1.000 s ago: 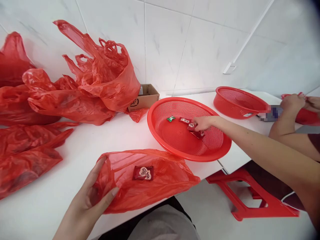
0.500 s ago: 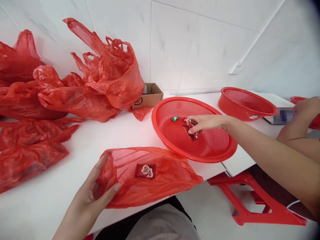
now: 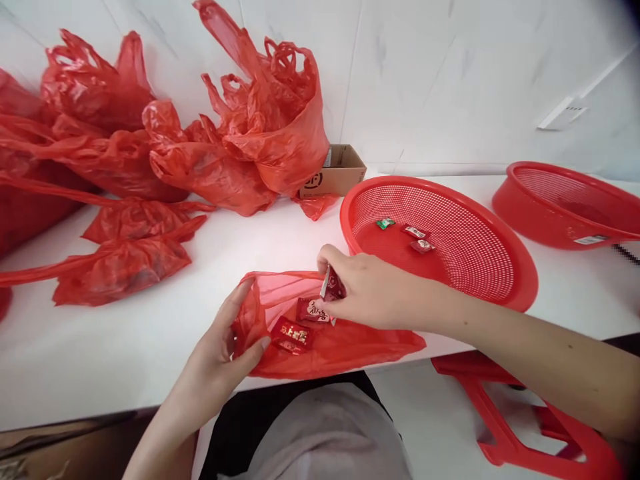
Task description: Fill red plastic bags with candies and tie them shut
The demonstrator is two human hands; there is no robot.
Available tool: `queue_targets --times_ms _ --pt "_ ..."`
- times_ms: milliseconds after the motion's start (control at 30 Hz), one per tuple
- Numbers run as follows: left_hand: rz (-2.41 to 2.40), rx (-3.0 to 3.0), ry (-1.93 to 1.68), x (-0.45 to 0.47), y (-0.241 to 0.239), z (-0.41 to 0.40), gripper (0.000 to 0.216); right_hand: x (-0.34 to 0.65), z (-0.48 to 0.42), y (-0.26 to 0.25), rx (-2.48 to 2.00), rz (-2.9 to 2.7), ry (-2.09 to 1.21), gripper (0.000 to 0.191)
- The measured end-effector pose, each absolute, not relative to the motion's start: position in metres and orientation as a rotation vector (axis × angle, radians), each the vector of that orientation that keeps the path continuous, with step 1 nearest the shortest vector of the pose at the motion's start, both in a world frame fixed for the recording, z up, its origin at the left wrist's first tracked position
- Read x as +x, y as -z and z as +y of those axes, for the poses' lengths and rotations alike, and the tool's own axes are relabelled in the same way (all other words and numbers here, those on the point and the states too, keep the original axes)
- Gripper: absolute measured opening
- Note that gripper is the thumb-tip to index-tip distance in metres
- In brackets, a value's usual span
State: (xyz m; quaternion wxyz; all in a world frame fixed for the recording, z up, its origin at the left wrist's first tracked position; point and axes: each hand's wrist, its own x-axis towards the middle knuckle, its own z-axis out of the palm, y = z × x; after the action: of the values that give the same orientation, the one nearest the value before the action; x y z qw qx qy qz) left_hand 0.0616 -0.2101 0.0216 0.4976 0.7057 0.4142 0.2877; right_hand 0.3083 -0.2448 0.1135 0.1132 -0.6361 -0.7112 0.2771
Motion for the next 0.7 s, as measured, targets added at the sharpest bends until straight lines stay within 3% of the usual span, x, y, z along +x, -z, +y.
queue_targets --times_ms 100,233,367,467,567,700 --pt "1.002 1.798 -0.659 0.056 -0.019 -0.211 0.072 0.308 -0.247 -0.11 -1.933 -2.063 -0.852 0.035" --pt "0.993 1.802 -0.633 0.056 -0.02 -0.213 0.074 0.301 -0.255 -0.113 -1.894 -2.08 -0.884 0.061" --pt "1.03 1.744 -0.681 0.057 -0.024 -0.215 0.073 0.32 -0.25 -0.138 -1.739 -1.956 -0.795 0.047" --pt "1.042 1.736 -0.656 0.058 -0.027 -0.216 0.076 0.369 -0.232 -0.149 -1.921 -1.846 -0.545 0.044" --pt "1.033 1.731 -0.649 0.06 -0.026 -0.216 0.075 0.437 -0.209 -0.136 -2.31 -1.782 -0.404 0.061" --pt "1.041 1.705 -0.683 0.064 -0.024 -0.216 0.071 0.509 -0.195 -0.099 -2.691 -1.715 -0.573 0.092"
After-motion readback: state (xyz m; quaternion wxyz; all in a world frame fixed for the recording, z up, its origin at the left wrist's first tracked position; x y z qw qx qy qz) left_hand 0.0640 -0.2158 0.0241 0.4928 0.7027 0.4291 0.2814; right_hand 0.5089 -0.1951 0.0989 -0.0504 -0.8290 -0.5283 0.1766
